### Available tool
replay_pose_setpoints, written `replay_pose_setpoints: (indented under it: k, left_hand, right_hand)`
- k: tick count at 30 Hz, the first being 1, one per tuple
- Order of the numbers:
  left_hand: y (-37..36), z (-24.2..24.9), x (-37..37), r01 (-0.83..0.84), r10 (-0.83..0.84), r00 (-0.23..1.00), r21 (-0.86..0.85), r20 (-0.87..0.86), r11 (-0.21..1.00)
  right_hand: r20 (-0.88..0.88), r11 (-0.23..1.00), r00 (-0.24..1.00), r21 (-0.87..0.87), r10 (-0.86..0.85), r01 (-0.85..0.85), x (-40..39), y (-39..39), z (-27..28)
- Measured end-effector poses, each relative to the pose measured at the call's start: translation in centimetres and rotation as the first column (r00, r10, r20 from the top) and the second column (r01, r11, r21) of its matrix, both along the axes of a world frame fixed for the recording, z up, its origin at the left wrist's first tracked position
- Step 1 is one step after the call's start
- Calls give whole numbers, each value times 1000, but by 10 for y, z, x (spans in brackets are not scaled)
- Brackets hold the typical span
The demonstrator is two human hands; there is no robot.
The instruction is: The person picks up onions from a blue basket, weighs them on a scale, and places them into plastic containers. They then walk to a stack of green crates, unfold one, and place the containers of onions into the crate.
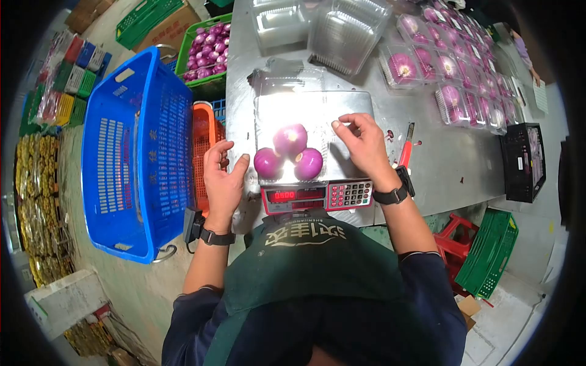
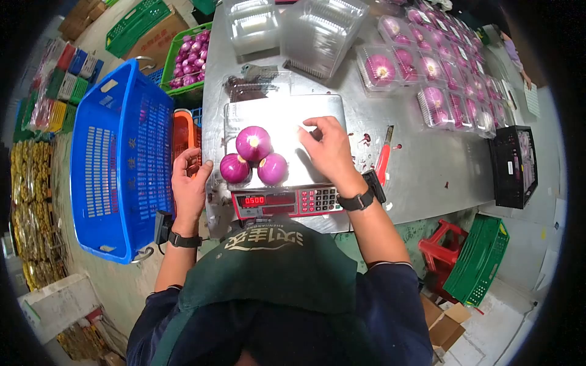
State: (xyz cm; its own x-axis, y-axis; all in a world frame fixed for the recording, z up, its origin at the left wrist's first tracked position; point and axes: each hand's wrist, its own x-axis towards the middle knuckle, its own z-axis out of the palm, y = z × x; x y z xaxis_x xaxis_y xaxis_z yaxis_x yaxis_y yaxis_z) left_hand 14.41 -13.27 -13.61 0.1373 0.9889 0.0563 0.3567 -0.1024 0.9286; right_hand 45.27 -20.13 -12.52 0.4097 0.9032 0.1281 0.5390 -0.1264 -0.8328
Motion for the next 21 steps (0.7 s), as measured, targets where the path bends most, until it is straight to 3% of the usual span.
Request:
replay_pose_setpoints:
  k: [5, 7, 10, 11, 13, 15, 21]
  left_hand:
    - [-20, 11, 11, 65, -43, 985, 129, -167, 990]
    - [-21, 14, 18, 207, -83, 940, 357, -332, 911]
    - [-20, 15, 26, 329, -172, 883, 314, -438, 891]
    - [-19, 13, 29, 406, -224, 839, 296, -496, 865]
    - [-20, 5, 34, 407, -204, 834, 323, -513, 854]
    - [-18, 0, 37, 375, -221, 880, 328, -422, 867]
    - [-16, 1, 42, 298, -180, 900, 261, -397, 918]
  right_hand:
    - [19, 998, 999, 39, 48, -49, -23, 11, 9]
    - [40, 995, 996, 58, 75, -78, -31, 15, 9]
    - [398, 977, 910, 124, 114, -176, -46, 22, 13]
    - [403, 977, 909, 127, 108, -173, -52, 25, 19]
    - [602, 976, 769, -134, 216, -169, -68, 28, 36]
    - [600, 979, 773, -112, 205, -173, -78, 32, 30]
    - [490, 966, 836, -186, 249, -178, -86, 34, 26]
